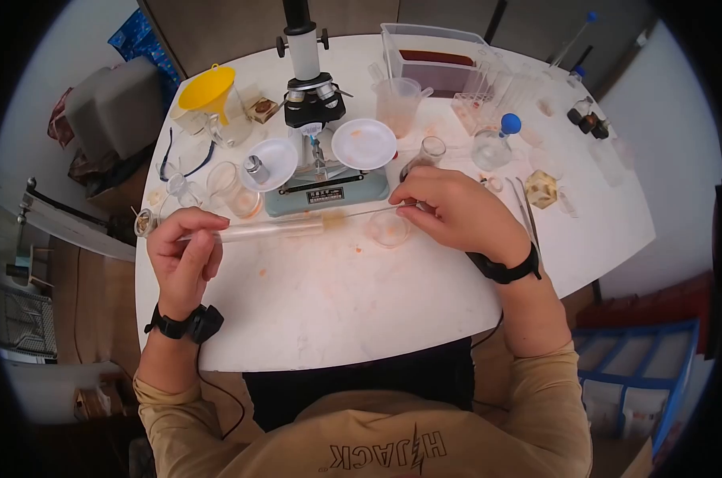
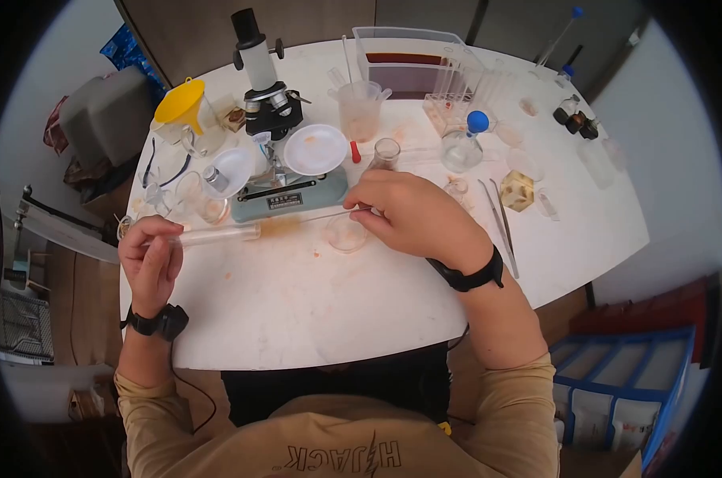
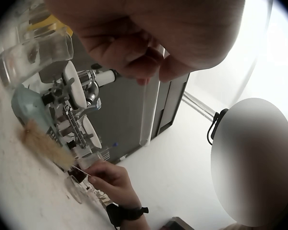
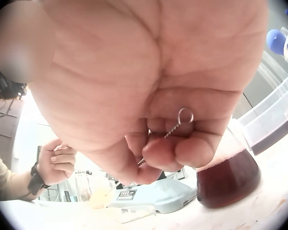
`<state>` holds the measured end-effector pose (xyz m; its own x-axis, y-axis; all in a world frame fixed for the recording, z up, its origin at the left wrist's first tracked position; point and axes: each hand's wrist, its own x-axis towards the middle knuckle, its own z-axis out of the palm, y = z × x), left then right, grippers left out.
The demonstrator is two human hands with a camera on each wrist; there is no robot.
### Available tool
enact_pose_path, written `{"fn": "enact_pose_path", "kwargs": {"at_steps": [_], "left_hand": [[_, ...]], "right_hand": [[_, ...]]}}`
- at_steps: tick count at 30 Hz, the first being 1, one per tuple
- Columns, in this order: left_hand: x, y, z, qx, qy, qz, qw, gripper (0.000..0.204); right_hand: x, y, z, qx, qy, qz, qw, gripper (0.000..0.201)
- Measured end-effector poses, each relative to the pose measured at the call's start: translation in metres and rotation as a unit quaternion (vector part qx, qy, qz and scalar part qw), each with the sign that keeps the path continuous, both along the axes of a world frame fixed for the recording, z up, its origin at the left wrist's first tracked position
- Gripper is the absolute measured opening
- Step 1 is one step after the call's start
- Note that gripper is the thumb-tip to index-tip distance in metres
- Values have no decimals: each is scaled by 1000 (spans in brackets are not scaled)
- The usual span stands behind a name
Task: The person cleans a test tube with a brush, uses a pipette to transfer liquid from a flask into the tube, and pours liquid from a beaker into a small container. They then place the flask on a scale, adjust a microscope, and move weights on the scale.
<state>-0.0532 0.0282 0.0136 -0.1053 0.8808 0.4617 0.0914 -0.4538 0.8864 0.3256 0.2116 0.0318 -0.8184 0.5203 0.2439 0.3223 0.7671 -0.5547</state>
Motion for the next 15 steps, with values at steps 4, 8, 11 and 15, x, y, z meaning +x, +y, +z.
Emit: {"fn": "enact_pose_path", "kwargs": {"at_steps": [4, 8, 11, 15], "left_hand": [[0, 0, 0, -4, 3, 0, 1000, 30], [1, -1, 0, -1, 4, 1, 1000, 30], [2, -1, 0, -2, 2, -1, 1000, 30], [2, -2, 0, -5, 2, -2, 1000, 30]], "right_hand": [[0, 4, -11, 14, 11, 8, 1000, 14], [-1, 5, -13, 3, -14, 3, 1000, 15], [-1, 7, -18, 17, -6, 6, 1000, 16], [-1, 8, -19, 20, -1, 4, 1000, 17]]}}
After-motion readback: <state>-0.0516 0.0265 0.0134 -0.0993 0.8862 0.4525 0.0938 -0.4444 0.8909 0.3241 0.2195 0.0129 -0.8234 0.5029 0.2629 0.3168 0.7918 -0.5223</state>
